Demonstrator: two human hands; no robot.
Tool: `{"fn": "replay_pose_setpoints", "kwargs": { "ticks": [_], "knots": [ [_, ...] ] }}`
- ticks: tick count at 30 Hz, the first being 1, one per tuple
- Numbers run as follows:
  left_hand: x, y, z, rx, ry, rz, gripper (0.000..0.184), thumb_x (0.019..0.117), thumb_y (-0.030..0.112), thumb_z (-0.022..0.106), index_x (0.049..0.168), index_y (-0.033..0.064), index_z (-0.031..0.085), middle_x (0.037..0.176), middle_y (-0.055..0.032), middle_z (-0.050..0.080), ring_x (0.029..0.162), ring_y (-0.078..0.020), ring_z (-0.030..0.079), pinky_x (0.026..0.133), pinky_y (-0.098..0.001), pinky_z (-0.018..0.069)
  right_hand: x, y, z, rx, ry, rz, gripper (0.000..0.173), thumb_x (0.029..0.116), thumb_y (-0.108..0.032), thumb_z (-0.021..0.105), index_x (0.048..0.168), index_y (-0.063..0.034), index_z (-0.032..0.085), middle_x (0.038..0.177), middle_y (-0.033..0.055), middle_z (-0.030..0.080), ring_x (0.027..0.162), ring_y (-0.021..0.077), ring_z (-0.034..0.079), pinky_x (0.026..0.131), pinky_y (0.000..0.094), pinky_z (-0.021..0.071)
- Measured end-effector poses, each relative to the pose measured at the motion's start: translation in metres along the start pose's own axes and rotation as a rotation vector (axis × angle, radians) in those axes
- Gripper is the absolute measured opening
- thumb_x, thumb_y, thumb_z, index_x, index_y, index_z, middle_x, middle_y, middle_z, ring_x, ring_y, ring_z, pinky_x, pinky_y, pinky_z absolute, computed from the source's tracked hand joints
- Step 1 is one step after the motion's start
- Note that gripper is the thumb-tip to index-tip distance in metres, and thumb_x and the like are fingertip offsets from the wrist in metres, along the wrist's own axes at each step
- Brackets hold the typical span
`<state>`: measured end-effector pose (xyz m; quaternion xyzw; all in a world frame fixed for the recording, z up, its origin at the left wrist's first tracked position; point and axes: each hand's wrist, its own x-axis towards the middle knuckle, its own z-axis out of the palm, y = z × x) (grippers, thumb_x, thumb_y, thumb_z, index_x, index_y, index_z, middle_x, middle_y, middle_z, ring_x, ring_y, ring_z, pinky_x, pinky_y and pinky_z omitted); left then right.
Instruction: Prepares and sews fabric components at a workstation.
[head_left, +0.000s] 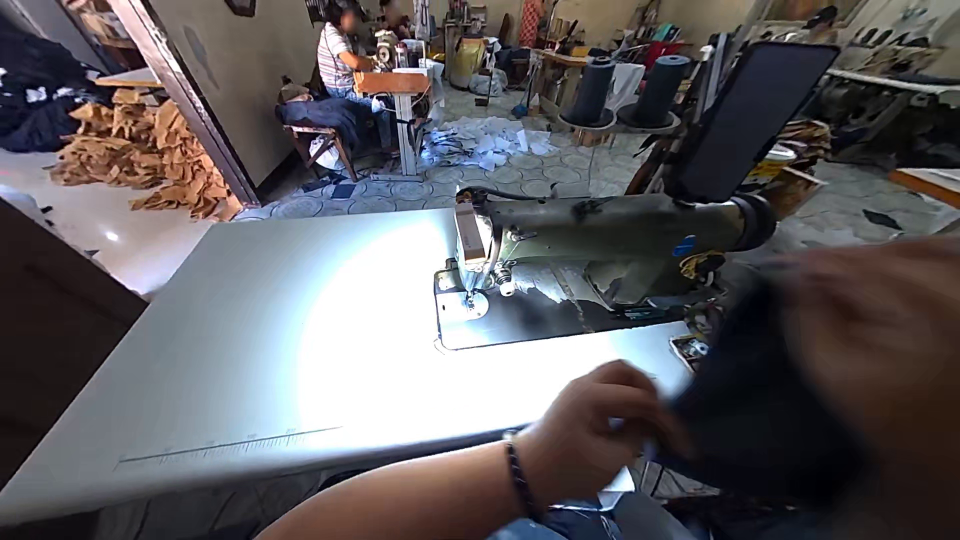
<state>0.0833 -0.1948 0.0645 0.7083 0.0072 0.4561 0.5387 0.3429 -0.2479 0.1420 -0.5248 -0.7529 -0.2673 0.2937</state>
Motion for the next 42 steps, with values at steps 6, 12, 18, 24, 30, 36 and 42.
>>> {"fn": "replay_pose_setpoints", "kwargs": {
  "ticks": [6,12,18,24,30,36,42],
  "knots": [
    [-0.098,-0.018,-0.082,0.425,0.19,-0.812,0.029,0.0948,0.004,0.051,0.106,0.0088,0.078,0.094,0.0019,0.075,0.079,-0.0005,0.066,0.077,-0.0238,0.0556,0.052,-0.125,0.225,0.367,-0.735,0.316,0.03,0.1041,-0.013,0.049,0.118,0.0038,0.069,0.121,0.0232,0.067,0.117,0.0367,0.064,0.102,0.0512,0.0495],
    [-0.097,-0.002,-0.107,0.835,0.039,-1.148,0.036,0.0997,0.024,0.056,0.131,0.0131,0.071,0.11,-0.0051,0.076,0.104,-0.0164,0.071,0.097,-0.0416,0.054,0.057,-0.155,0.255,0.415,-0.74,0.257,0.031,0.1056,-0.016,0.047,0.122,0.0004,0.068,0.125,0.0208,0.066,0.119,0.0338,0.064,0.102,0.0465,0.05],
    [-0.094,-0.016,-0.133,0.885,-0.17,-0.926,0.029,0.0998,0.03,0.062,0.113,0.0083,0.074,0.109,-0.012,0.071,0.103,-0.0252,0.067,0.094,-0.0484,0.0517,0.047,-0.162,0.259,0.418,-0.601,0.239,0.026,0.1004,-0.01,0.05,0.115,0.001,0.068,0.115,0.0199,0.068,0.113,0.0334,0.066,0.099,0.0445,0.0515],
    [-0.11,-0.046,-0.164,1.141,-0.491,-0.417,0.066,0.1047,0.045,0.04,0.161,0.0104,0.035,0.168,-0.0104,0.031,0.157,-0.0271,0.025,0.126,-0.0543,0.016,0.044,-0.158,0.229,0.444,-0.791,0.222,0.034,0.1054,-0.014,0.043,0.124,-0.0022,0.069,0.129,0.0169,0.067,0.129,0.031,0.059,0.111,0.0466,0.0426],
    [-0.104,-0.044,-0.163,1.237,-0.642,-0.344,0.07,0.1055,0.051,0.032,0.161,0.0073,0.033,0.166,-0.0134,0.034,0.155,-0.0253,0.03,0.125,-0.0523,0.0194,-0.003,-0.157,0.24,0.504,-0.642,0.156,0.04,0.1041,-0.011,0.042,0.137,-0.0048,0.064,0.149,0.0151,0.056,0.146,0.0286,0.044,0.123,0.0456,0.0309],
    [-0.086,-0.05,-0.148,1.251,-0.606,-0.492,0.072,0.1054,0.052,0.031,0.163,0.0094,0.027,0.169,-0.0104,0.027,0.157,-0.0231,0.023,0.125,-0.0558,0.0138,0.004,-0.132,0.247,0.494,-0.598,0.061,0.039,0.1023,-0.011,0.044,0.134,-0.0041,0.066,0.148,0.0154,0.057,0.143,0.0286,0.048,0.121,0.046,0.0341],
    [-0.069,-0.06,-0.144,1.252,-0.582,-0.611,0.075,0.1052,0.056,0.028,0.165,0.0128,0.02,0.172,-0.0067,0.018,0.159,-0.0201,0.013,0.127,-0.0539,0.0085,0.015,-0.109,0.259,0.557,-0.531,-0.024,0.038,0.0996,-0.007,0.047,0.13,-0.0023,0.069,0.142,0.0169,0.061,0.139,0.0308,0.052,0.118,0.0473,0.0377]
  ]
}}
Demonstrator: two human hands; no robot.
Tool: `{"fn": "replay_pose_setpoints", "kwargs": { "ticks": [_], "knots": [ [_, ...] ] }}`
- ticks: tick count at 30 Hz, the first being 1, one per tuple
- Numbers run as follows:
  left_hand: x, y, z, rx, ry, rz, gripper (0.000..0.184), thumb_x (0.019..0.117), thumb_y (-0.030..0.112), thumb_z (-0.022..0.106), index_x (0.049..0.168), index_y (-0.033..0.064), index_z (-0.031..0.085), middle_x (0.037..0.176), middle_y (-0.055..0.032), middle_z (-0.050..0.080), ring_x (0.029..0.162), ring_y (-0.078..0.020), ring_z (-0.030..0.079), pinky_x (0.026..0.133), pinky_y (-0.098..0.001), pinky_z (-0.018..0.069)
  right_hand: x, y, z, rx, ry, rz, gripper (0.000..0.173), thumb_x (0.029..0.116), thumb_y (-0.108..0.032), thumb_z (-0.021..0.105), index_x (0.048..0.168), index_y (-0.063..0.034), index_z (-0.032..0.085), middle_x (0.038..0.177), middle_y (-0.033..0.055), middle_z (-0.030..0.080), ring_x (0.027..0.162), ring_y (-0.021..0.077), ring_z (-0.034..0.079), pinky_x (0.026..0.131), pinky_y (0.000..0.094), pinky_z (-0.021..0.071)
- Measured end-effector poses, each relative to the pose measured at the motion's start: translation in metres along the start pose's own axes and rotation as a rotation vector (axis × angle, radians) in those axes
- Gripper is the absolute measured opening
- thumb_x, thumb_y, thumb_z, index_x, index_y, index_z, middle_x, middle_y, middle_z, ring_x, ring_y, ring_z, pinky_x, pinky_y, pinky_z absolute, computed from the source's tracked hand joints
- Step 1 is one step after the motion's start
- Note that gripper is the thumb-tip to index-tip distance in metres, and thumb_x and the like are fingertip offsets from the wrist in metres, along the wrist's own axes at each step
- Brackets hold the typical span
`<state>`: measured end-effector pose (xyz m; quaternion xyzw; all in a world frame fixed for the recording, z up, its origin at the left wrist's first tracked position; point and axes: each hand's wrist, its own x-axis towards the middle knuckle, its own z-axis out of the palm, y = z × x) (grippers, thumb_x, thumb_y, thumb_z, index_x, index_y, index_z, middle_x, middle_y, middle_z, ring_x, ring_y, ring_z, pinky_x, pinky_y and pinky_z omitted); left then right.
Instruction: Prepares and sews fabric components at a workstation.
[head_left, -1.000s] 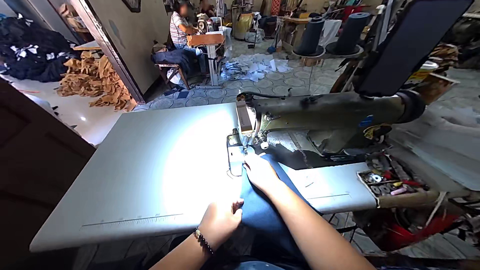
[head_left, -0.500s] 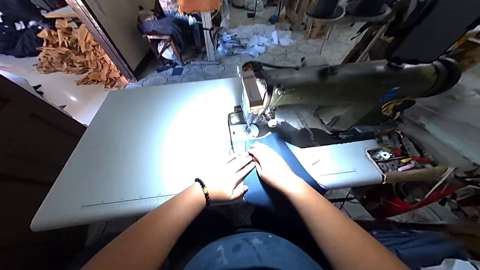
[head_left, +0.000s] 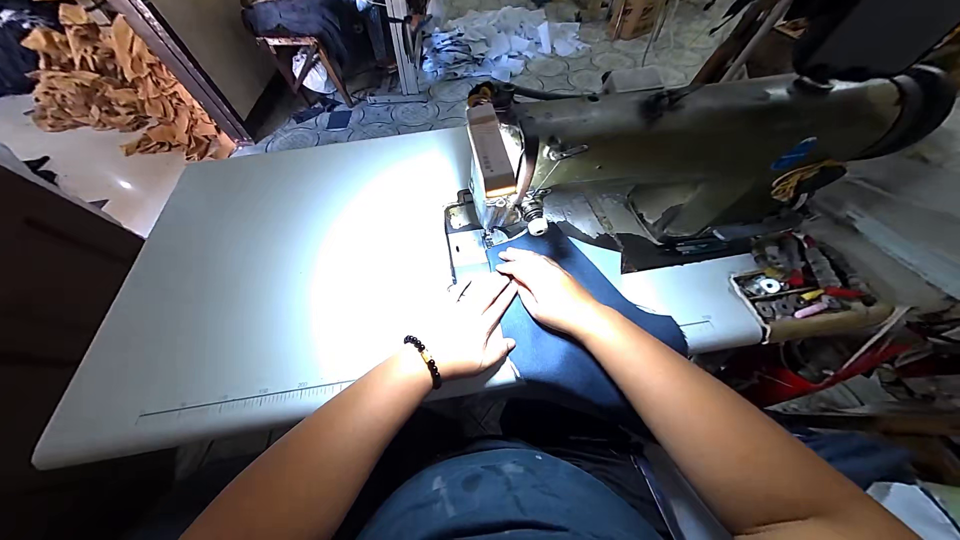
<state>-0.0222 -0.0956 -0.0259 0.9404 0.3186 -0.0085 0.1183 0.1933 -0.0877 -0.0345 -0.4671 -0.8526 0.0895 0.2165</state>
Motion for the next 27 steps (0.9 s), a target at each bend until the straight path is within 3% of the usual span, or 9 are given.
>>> {"fn": "replay_pose_setpoints", "kwargs": {
  "ticks": [8,12,27],
  "knots": [
    [0.004,-0.003,0.006,0.011,0.071,0.0,0.075,0.104,0.056,0.031,0.164,0.0113,0.025,0.171,-0.0078,0.024,0.158,-0.019,0.018,0.127,-0.0555,0.0107,0.005,0.007,0.0,-0.01,0.003,-0.042,0.038,0.0985,-0.006,0.047,0.13,-0.0029,0.069,0.143,0.0153,0.061,0.139,0.0304,0.053,0.118,0.0475,0.0375],
    [-0.001,0.004,0.006,0.01,0.034,0.0,0.076,0.1048,0.057,0.028,0.165,0.0108,0.023,0.172,-0.0087,0.021,0.159,-0.0216,0.014,0.126,-0.056,0.0074,-0.003,0.001,0.002,-0.047,0.034,-0.059,0.044,0.0972,-0.007,0.045,0.135,-0.0048,0.066,0.143,0.0132,0.062,0.139,0.0292,0.054,0.118,0.0519,0.0365],
    [0.003,0.005,0.004,-0.01,0.024,-0.044,0.075,0.1052,0.056,0.028,0.164,0.01,0.023,0.172,-0.0082,0.02,0.159,-0.0195,0.014,0.127,-0.0555,0.0065,0.0,0.006,0.001,-0.066,0.034,-0.11,0.043,0.0963,-0.006,0.044,0.13,-0.0015,0.069,0.141,0.0138,0.064,0.137,0.0303,0.056,0.117,0.0514,0.0386]
  ]
}}
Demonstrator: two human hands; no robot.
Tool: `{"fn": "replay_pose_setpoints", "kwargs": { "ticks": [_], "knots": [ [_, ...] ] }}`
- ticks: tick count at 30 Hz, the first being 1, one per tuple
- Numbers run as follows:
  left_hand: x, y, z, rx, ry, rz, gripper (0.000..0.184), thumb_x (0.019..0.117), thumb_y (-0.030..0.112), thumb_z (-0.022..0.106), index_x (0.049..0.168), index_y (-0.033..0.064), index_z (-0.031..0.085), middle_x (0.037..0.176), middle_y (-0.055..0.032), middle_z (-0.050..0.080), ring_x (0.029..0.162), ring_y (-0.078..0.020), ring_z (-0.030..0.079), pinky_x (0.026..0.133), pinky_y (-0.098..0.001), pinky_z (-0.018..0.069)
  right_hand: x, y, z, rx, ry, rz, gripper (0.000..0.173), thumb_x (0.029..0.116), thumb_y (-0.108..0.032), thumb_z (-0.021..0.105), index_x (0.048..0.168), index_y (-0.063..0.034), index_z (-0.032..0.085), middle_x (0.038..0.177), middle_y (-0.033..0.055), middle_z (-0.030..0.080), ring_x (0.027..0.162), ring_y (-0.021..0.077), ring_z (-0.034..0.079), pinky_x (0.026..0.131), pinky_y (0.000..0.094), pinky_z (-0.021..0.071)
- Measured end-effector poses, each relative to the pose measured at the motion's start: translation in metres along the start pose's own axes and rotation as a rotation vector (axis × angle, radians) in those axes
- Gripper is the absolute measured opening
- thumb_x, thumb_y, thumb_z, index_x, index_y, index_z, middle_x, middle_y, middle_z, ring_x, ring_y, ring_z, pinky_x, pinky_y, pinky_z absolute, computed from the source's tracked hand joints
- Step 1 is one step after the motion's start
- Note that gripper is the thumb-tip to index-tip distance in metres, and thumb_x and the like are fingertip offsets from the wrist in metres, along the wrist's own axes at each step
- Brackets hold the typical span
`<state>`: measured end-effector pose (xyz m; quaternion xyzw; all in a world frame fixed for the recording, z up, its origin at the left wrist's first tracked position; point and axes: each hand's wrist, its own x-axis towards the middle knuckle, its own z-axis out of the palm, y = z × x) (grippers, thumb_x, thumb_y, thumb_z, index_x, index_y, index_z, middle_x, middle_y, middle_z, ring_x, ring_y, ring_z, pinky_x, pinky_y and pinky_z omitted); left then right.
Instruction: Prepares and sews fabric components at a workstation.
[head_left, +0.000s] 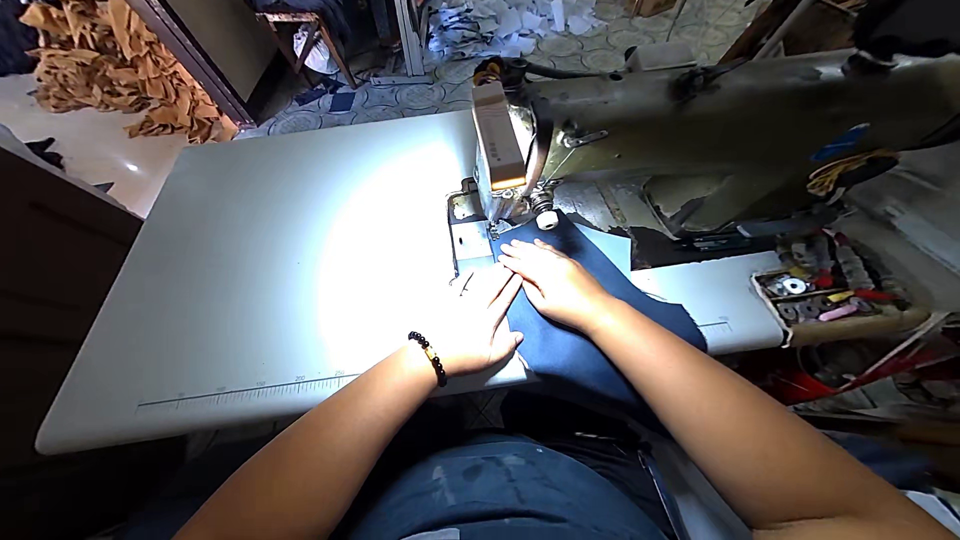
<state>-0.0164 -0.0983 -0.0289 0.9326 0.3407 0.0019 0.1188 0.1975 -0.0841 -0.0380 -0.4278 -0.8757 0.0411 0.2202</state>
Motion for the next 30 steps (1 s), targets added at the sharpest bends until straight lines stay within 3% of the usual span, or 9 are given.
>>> {"fn": "replay_pose_setpoints", "kwargs": {
  "ticks": [14,26,30],
  "knots": [
    [0.0048,-0.0047,0.0047,0.027,0.093,0.033,0.074,0.1045,0.054,0.031,0.163,0.008,0.028,0.17,-0.0101,0.027,0.158,-0.0203,0.02,0.126,-0.0556,0.0126,0.0035,0.0057,-0.0016,0.014,0.002,-0.007,0.044,0.0951,-0.005,0.045,0.131,-0.0013,0.069,0.142,0.0136,0.063,0.138,0.0303,0.055,0.118,0.0514,0.0374],
    [0.0057,-0.0056,0.0025,0.027,0.083,0.034,0.076,0.1039,0.056,0.033,0.163,0.0092,0.027,0.17,-0.0095,0.026,0.158,-0.02,0.021,0.127,-0.0542,0.013,0.0048,0.0075,-0.0025,0.017,0.001,-0.012,0.043,0.0957,-0.007,0.044,0.131,-0.0025,0.069,0.142,0.0126,0.064,0.137,0.0301,0.056,0.118,0.0513,0.0377],
    [0.0086,-0.0065,0.0002,-0.007,0.047,0.021,0.077,0.1037,0.056,0.035,0.164,0.0095,0.024,0.171,-0.0098,0.023,0.159,-0.0197,0.017,0.127,-0.0539,0.0095,0.0075,0.0107,-0.0039,0.033,-0.011,-0.008,0.044,0.0961,-0.007,0.044,0.132,-0.0023,0.069,0.142,0.0131,0.063,0.137,0.0302,0.056,0.118,0.0513,0.0376]
  ]
}}
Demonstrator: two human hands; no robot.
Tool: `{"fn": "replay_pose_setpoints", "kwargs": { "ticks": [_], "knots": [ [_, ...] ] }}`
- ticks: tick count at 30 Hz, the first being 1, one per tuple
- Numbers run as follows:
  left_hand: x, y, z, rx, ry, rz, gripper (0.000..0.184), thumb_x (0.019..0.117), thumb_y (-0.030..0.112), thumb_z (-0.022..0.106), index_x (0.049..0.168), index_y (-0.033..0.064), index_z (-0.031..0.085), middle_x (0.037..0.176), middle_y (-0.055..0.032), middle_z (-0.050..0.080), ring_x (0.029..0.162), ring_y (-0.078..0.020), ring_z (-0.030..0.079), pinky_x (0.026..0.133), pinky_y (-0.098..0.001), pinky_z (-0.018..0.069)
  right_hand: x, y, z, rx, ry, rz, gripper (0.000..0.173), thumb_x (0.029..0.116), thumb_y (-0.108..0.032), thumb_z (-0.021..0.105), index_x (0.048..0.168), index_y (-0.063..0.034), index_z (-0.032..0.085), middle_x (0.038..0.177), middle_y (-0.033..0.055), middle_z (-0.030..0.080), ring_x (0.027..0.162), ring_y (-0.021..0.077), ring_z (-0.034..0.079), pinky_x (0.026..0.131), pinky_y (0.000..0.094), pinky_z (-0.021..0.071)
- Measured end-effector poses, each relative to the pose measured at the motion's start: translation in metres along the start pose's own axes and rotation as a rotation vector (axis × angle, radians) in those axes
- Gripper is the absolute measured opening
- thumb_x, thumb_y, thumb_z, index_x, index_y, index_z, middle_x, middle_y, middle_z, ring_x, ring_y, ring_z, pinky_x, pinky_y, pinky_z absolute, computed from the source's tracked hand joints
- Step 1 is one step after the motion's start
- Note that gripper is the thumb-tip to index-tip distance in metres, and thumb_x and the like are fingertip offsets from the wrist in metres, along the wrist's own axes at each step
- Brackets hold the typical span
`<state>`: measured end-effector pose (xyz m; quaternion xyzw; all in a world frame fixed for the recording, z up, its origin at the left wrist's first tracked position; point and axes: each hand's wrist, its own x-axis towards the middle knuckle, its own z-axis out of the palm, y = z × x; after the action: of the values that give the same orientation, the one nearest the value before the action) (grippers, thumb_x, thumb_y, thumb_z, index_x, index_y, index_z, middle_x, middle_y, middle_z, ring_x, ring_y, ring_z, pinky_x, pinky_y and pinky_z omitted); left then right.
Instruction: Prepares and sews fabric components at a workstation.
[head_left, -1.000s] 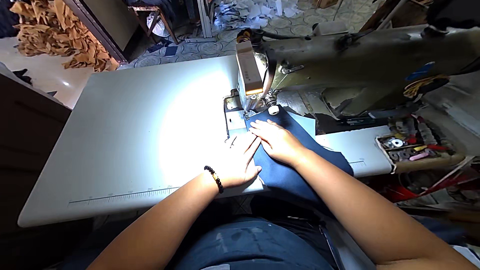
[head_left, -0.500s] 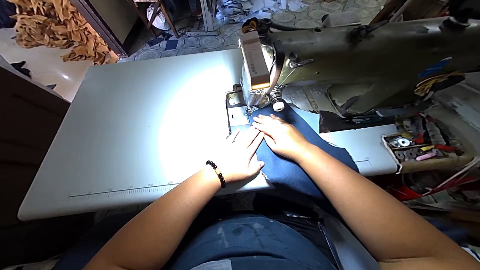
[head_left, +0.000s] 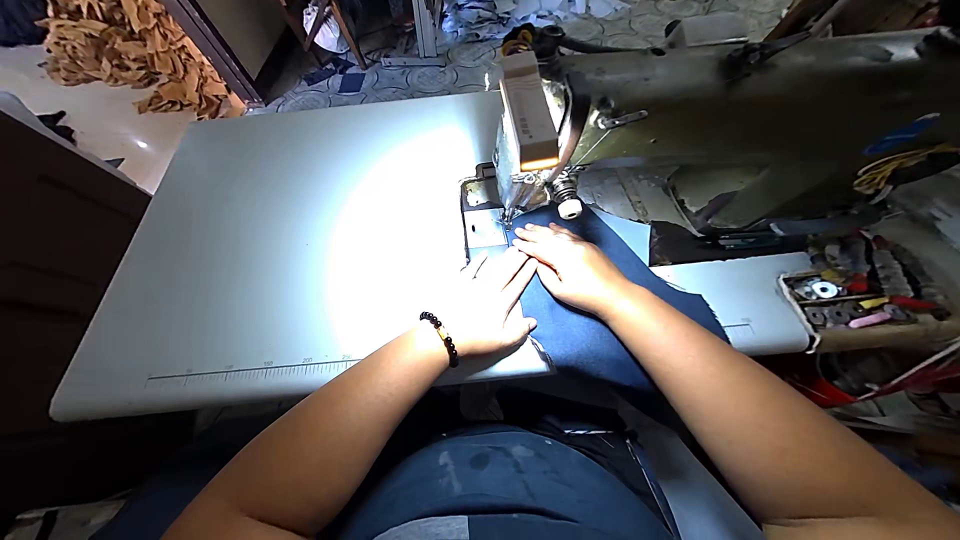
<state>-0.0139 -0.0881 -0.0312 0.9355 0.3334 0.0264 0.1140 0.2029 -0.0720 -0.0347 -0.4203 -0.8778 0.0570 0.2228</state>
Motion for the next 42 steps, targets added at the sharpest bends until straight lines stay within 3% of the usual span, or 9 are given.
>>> {"fn": "replay_pose_setpoints", "kwargs": {
  "ticks": [21,23,25,27,28,31,35,39,42],
  "knots": [
    [0.014,-0.009,-0.008,0.016,0.029,-0.023,0.071,0.1058,0.049,0.038,0.164,0.0093,0.026,0.17,-0.0071,0.026,0.158,-0.0211,0.019,0.127,-0.0542,0.0102,0.022,0.014,-0.007,0.06,-0.032,0.06,0.037,0.1007,-0.008,0.044,0.123,0.0002,0.072,0.141,0.0142,0.064,0.136,0.0308,0.056,0.118,0.0476,0.0376],
    [0.01,-0.003,-0.012,-0.027,0.015,-0.065,0.071,0.1064,0.048,0.039,0.163,0.0077,0.027,0.171,-0.0072,0.024,0.158,-0.0208,0.018,0.126,-0.0571,0.0084,0.02,-0.004,-0.016,0.016,-0.077,0.151,0.034,0.1021,-0.007,0.049,0.128,-0.0026,0.071,0.144,0.0149,0.061,0.139,0.0336,0.053,0.118,0.0545,0.0352],
    [0.004,0.006,-0.012,-0.126,0.056,-0.189,0.075,0.104,0.048,0.049,0.161,0.0039,0.03,0.17,-0.0098,0.026,0.157,-0.0228,0.024,0.125,-0.0602,0.0117,0.005,-0.031,-0.019,0.052,-0.002,0.195,0.03,0.0977,-0.007,0.056,0.122,-0.0028,0.073,0.135,0.0165,0.064,0.131,0.0346,0.057,0.112,0.0525,0.0429],
    [-0.001,0.012,-0.012,-0.121,0.097,-0.34,0.087,0.0976,0.057,0.057,0.16,0.001,0.032,0.166,-0.0147,0.032,0.15,-0.0308,0.036,0.119,-0.0605,0.0273,-0.02,-0.048,-0.009,0.132,0.061,0.178,0.025,0.0949,-0.01,0.057,0.111,-0.0031,0.075,0.121,0.0143,0.068,0.119,0.0302,0.062,0.103,0.0448,0.049],
    [-0.003,0.012,-0.008,-0.103,0.129,-0.378,0.092,0.0942,0.061,0.058,0.159,0.0005,0.033,0.164,-0.0171,0.034,0.149,-0.0341,0.036,0.119,-0.0599,0.0279,-0.034,-0.051,0.0,0.152,0.083,0.151,0.025,0.0934,-0.01,0.057,0.107,-0.0032,0.077,0.12,0.0136,0.069,0.117,0.029,0.062,0.102,0.0422,0.0494],
    [-0.003,0.009,-0.007,-0.103,0.103,-0.432,0.1,0.0916,0.068,0.056,0.162,0.0032,0.027,0.168,-0.0181,0.026,0.156,-0.0356,0.022,0.123,-0.0598,0.0194,-0.052,-0.05,0.01,0.132,0.127,0.09,0.028,0.0949,-0.011,0.054,0.106,-0.0039,0.078,0.126,0.0133,0.07,0.12,0.0274,0.063,0.105,0.0389,0.0484],
    [0.004,0.0,-0.013,-0.111,0.07,-0.424,0.103,0.0872,0.07,0.06,0.162,0.0069,0.028,0.168,-0.0186,0.026,0.156,-0.0356,0.02,0.122,-0.0605,0.0197,-0.046,-0.047,0.009,0.112,0.142,0.072,0.027,0.0944,-0.01,0.053,0.101,-0.0029,0.078,0.126,0.0138,0.071,0.118,0.0283,0.065,0.103,0.0393,0.0495],
    [0.017,-0.012,-0.023,-0.169,0.003,-0.433,0.098,0.09,0.068,0.06,0.163,0.0116,0.028,0.17,-0.0145,0.021,0.159,-0.0317,0.013,0.124,-0.0618,0.006,-0.034,-0.038,0.005,0.127,0.082,0.097,0.03,0.0952,-0.009,0.051,0.107,-0.002,0.077,0.131,0.0145,0.069,0.122,0.0306,0.063,0.106,0.043,0.0472],
    [0.022,-0.017,-0.026,-0.185,0.0,-0.415,0.094,0.0902,0.066,0.063,0.162,0.0139,0.032,0.17,-0.0148,0.022,0.158,-0.0327,0.014,0.124,-0.0612,0.0109,-0.028,-0.034,0.004,0.147,0.092,0.099,0.028,0.0941,-0.007,0.052,0.104,-0.0033,0.078,0.129,0.0135,0.069,0.122,0.0289,0.063,0.106,0.0417,0.0475]
  ]
}}
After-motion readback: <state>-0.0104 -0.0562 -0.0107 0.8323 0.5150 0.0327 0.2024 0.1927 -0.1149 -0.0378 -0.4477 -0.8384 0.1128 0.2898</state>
